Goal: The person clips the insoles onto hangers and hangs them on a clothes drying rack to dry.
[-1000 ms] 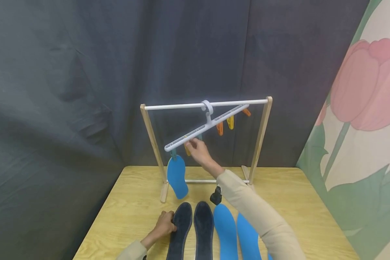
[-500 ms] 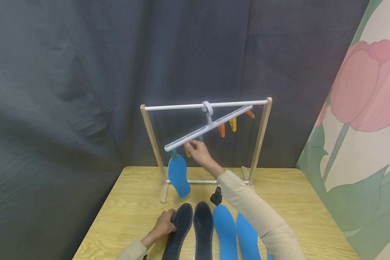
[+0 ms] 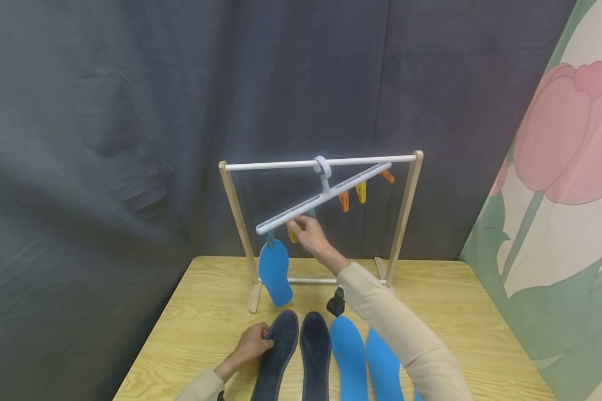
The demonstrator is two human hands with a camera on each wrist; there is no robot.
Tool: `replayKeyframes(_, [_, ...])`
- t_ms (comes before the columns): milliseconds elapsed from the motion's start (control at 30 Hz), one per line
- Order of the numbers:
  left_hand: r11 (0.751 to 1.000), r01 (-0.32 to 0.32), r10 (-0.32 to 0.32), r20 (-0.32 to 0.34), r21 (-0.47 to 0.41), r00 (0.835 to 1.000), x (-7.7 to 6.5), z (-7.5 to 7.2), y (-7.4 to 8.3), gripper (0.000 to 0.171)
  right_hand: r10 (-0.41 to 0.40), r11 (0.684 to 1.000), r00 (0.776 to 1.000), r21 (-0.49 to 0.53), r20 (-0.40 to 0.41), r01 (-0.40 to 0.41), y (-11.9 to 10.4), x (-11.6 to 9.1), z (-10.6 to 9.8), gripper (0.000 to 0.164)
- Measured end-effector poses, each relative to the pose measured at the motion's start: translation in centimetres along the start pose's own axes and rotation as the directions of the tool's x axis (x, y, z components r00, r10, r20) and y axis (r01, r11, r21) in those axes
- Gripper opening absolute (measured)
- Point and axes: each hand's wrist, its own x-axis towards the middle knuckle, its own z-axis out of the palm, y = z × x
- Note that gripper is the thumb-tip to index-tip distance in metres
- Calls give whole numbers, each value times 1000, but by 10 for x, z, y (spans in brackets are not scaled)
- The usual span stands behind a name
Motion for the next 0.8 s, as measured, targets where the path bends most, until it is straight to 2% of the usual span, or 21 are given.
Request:
replayKeyframes(200, [999,-9,9,10,-40,1000,3,-1,1,20,7,999,1000,32,10,-7,-1,0,-1,28])
replayKeyframes(567, [989,-81,83,17,-126,996,7,-11,15,23,28,996,999,89,28,-30,-1,0,-1,31])
replayKeyframes(700, [989,-71,76,35,-132,997,11,-12,18,28,37,996,999,82,38,-40,-1,0,-2,31])
replayKeyframes(800, [986,-72,76,20,-147,997,14,-12,20,28,29,997,999,71,46,-32,0,0,-2,32])
